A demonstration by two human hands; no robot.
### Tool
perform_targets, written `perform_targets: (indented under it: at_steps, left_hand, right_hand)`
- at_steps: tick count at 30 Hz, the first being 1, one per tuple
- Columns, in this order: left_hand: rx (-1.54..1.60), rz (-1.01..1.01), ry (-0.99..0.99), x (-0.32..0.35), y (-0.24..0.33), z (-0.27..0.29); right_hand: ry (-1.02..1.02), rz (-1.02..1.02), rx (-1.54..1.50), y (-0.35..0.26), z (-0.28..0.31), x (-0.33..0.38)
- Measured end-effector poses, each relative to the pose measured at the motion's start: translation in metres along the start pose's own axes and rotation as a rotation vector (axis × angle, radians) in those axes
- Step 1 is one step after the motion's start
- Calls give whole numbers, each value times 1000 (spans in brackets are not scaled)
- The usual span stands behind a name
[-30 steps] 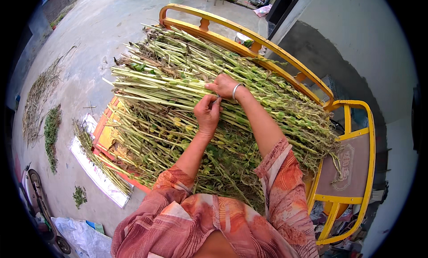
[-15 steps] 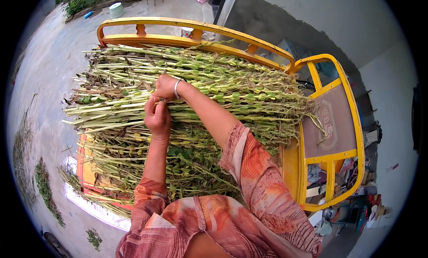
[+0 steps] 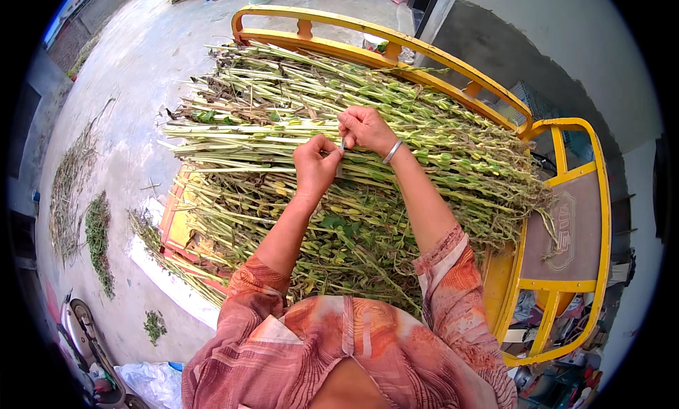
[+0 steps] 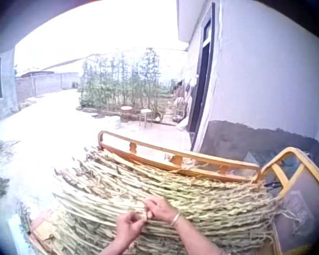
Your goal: The person gathers long green plant stalks from a yellow cart, aligns them into bundles, and secures them with white plastic ties. The person repeats this process, creating multiple tied bundles and placing them back onto the cart.
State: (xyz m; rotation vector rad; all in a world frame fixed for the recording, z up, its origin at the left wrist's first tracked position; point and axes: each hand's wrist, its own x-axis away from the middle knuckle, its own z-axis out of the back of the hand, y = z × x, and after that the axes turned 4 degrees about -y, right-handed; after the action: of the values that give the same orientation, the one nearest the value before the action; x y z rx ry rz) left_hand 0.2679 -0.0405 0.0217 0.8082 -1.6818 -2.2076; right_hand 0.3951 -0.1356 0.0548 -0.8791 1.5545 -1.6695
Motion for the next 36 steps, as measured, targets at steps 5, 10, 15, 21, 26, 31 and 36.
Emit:
perform_targets:
  at_steps: [5,10,15,21,26,31,36]
  left_hand:
    - [452,439,-82,-2,12,10]
    - [621,417,-175,-5,-3,16]
    - [623,365,-212,-4,-10,18]
    - [492,105,26,13,-13,-11]
    - [-37,-303,203,15,-6,-18]
    - [-314,-496,296,8,-16,-21]
    - [-407,-611,305,6,-10,-21]
  right_hand:
    - [334,281,408,12,-19,49]
    - [461,328,876,12,-47,69]
    - [437,394,853,15,-42,64]
    - [379,403,938,-9,-34,61]
    - [159,605,1106,-21,-16,36]
    - [-249,377,1112,-24,3,2]
    - [-545,39,925,-31,9,-41]
